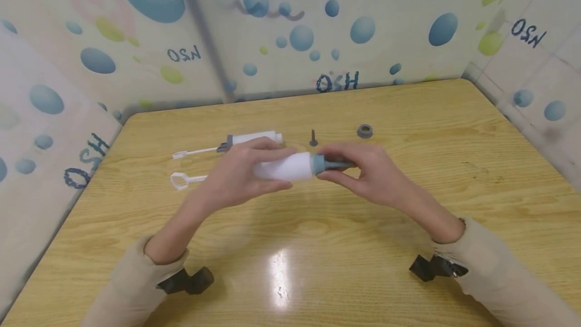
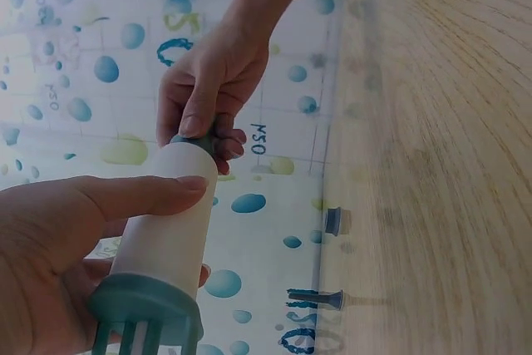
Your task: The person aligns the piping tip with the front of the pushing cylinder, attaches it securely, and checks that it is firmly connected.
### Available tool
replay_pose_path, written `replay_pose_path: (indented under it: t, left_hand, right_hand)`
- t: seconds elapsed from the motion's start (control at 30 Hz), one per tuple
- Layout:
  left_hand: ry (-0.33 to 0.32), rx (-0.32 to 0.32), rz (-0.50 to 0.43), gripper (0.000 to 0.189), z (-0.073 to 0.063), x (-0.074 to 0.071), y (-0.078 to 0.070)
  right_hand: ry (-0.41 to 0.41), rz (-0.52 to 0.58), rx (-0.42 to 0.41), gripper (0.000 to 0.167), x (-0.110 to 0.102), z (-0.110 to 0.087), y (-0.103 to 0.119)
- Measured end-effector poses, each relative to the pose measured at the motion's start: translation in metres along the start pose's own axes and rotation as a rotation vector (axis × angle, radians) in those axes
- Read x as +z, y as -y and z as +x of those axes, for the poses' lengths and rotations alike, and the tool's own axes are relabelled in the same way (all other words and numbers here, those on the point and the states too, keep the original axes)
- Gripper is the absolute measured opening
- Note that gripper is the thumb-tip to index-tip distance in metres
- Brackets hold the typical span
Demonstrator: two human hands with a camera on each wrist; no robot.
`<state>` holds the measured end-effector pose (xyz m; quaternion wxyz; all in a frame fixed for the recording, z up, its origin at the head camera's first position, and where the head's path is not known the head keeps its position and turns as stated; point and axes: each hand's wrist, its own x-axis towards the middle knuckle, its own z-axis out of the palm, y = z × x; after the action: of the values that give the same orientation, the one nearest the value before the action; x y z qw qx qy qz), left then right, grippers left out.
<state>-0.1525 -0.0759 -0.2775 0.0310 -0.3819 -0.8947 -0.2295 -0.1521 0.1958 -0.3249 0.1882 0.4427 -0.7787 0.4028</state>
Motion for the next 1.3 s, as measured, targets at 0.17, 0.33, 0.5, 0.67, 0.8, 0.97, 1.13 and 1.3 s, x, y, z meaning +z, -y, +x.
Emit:
replay_pose_path:
  t: [0.17,0.33,0.5,0.67,0.8,0.97,1.13,1.3]
  left_hand:
    - [-0.004,0.025,0.025,0.054,0.0001,0.0012,-0.0005]
    - [-0.014,0.037,0.029,0.054,0.0002,0.0019,-0.0004]
    - [-0.017,0.030,0.027,0.055,0.0009,0.0023,0.0005]
    - [-0.026,0.028,0.036,0.055,0.0009,0.0013,0.0017]
    - [-0.024,0.029,0.034,0.055,0.0002,0.0007,0.0022]
    - [-0.031,0.045,0.023,0.054,-0.0009,0.0009,0.0022]
    - [-0.032,0.062,0.020,0.053,-0.0012,0.0020,0.0020]
    - [-0.040,0.067,0.029,0.053,-0.0017,0.0021,0.0021]
  right_hand:
    - [0.025,0.020,0.051,0.029,-0.0005,-0.0023,0.0013]
    - [-0.023,-0.027,0.076,0.029,0.0012,-0.0027,0.0017]
    - [-0.099,0.003,-0.006,0.039,0.0040,0.0002,0.0005]
    - [-0.057,0.001,-0.068,0.045,0.0029,0.0003,-0.0026]
    - [-0.042,-0.036,-0.093,0.044,0.0034,-0.0005,-0.0049]
    - [-0.065,-0.091,-0.051,0.049,0.0047,-0.0021,-0.0047]
    - [-0.096,-0.030,-0.003,0.049,0.0065,-0.0037,-0.0022]
    - [-0.114,0.018,0.001,0.044,0.0074,-0.0032,0.0008]
